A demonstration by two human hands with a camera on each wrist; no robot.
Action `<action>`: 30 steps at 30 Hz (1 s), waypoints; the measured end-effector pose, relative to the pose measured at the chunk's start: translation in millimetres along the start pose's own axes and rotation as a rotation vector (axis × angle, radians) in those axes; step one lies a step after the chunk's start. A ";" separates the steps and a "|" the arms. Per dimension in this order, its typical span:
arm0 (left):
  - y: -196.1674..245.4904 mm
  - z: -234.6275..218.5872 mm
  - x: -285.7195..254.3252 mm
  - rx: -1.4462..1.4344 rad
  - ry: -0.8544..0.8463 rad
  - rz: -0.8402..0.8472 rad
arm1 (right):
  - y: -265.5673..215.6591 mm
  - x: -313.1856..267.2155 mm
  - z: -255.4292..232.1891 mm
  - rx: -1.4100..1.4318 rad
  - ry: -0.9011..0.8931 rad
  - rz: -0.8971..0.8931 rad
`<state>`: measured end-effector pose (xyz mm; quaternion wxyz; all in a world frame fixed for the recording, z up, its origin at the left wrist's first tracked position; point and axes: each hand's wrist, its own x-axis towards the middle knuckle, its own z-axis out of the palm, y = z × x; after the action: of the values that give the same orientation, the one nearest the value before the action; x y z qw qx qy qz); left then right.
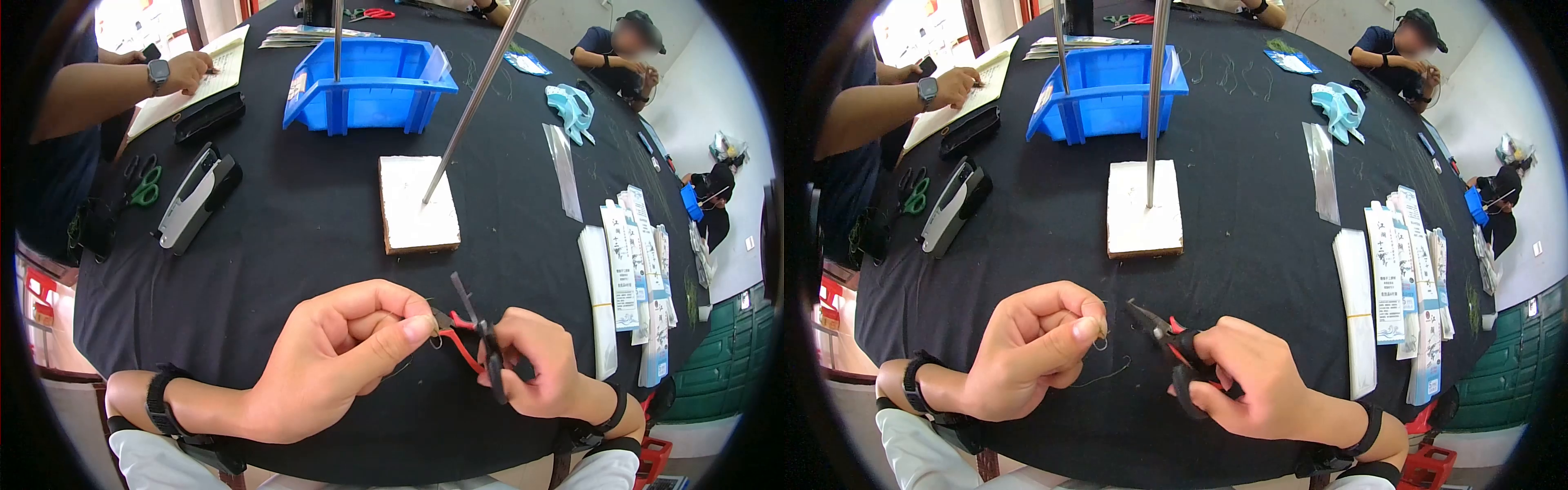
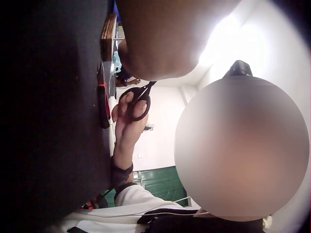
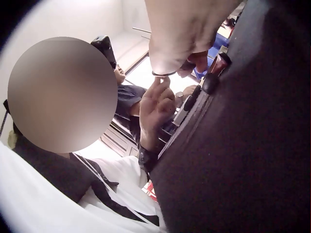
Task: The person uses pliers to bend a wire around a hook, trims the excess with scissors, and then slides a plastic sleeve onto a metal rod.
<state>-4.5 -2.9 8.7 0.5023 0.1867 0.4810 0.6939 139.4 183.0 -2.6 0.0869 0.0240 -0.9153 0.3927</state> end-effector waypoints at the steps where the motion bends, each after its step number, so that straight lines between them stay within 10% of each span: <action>1: 0.2 0.3 0.0 0.005 0.002 0.003 | 0.3 -0.5 -0.9 0.004 0.042 0.028; 6: -1.0 2.2 1.6 0.153 0.020 0.123 | 13.7 1.9 -0.4 -0.257 0.371 0.169; 13: -2.9 -1.0 -0.1 0.485 0.018 0.352 | 22.6 3.1 -18.0 -0.658 0.329 0.247; 18: -4.4 -1.4 1.4 0.524 0.055 0.402 | 22.0 2.7 -12.0 0.123 0.131 0.185; 30: -4.7 3.3 -5.1 0.408 0.086 0.453 | -5.4 -3.2 2.2 0.407 -0.284 0.112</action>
<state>2.6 -5.6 7.3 0.2660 0.3570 0.5773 0.6845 142.9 177.6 -0.8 -0.0709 0.0450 -0.8204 0.5657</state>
